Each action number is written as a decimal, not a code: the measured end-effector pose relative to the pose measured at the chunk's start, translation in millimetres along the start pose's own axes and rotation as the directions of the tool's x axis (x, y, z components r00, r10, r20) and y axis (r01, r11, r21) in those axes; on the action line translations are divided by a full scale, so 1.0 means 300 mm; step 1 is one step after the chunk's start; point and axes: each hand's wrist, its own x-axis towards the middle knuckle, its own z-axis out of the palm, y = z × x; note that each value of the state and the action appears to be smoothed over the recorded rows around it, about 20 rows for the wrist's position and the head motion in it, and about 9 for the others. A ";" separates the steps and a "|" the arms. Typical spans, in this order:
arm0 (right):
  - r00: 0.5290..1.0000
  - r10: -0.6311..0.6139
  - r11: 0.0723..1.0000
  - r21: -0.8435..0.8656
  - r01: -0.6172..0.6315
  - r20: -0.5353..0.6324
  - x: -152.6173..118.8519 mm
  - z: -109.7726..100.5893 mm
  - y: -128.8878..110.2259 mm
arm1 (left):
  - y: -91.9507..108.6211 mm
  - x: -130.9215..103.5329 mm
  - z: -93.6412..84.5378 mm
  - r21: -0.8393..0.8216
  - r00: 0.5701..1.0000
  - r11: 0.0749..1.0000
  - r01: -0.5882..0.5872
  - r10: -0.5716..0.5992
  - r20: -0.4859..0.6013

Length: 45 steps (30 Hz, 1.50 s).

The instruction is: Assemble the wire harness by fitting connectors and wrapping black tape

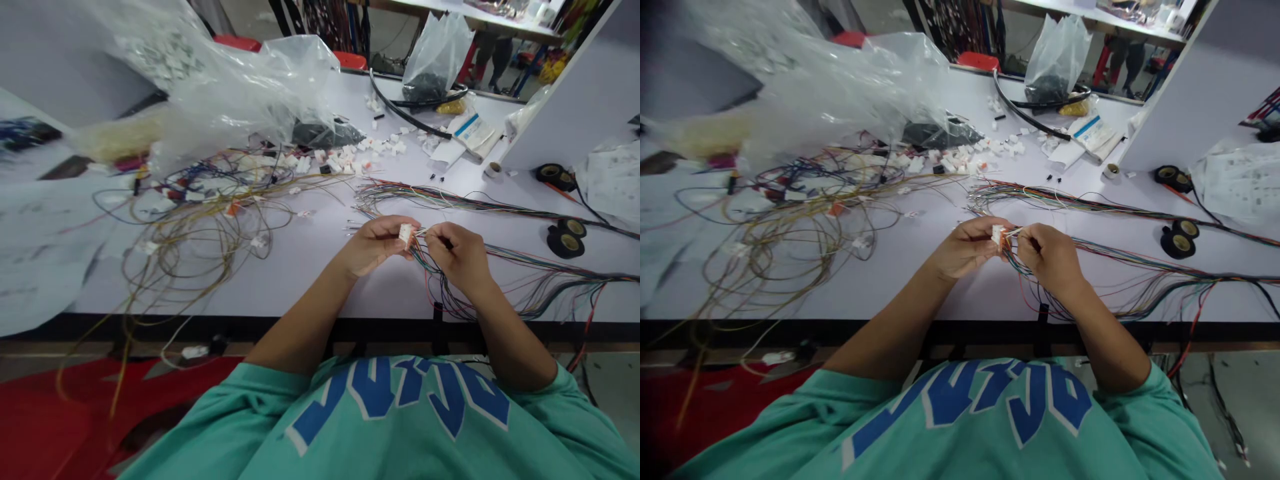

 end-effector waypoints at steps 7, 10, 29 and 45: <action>0.999 0.018 0.997 -0.073 -0.020 -0.027 0.002 0.004 0.005 | 0.003 0.002 0.011 0.103 0.998 0.993 -0.056 0.060 -0.036; 0.998 0.039 0.993 -0.108 -0.043 -0.046 0.001 0.008 0.010 | 0.004 0.000 0.015 0.147 0.995 0.986 -0.075 0.084 -0.054; 0.994 0.094 0.994 -0.053 -0.097 -0.055 -0.002 -0.005 -0.004 | -0.015 0.002 0.016 0.114 0.995 0.990 -0.080 0.086 -0.055; 0.993 0.120 0.987 -0.101 -0.122 -0.022 0.001 0.007 -0.009 | -0.023 0.001 0.016 0.165 0.995 0.983 -0.075 0.085 -0.058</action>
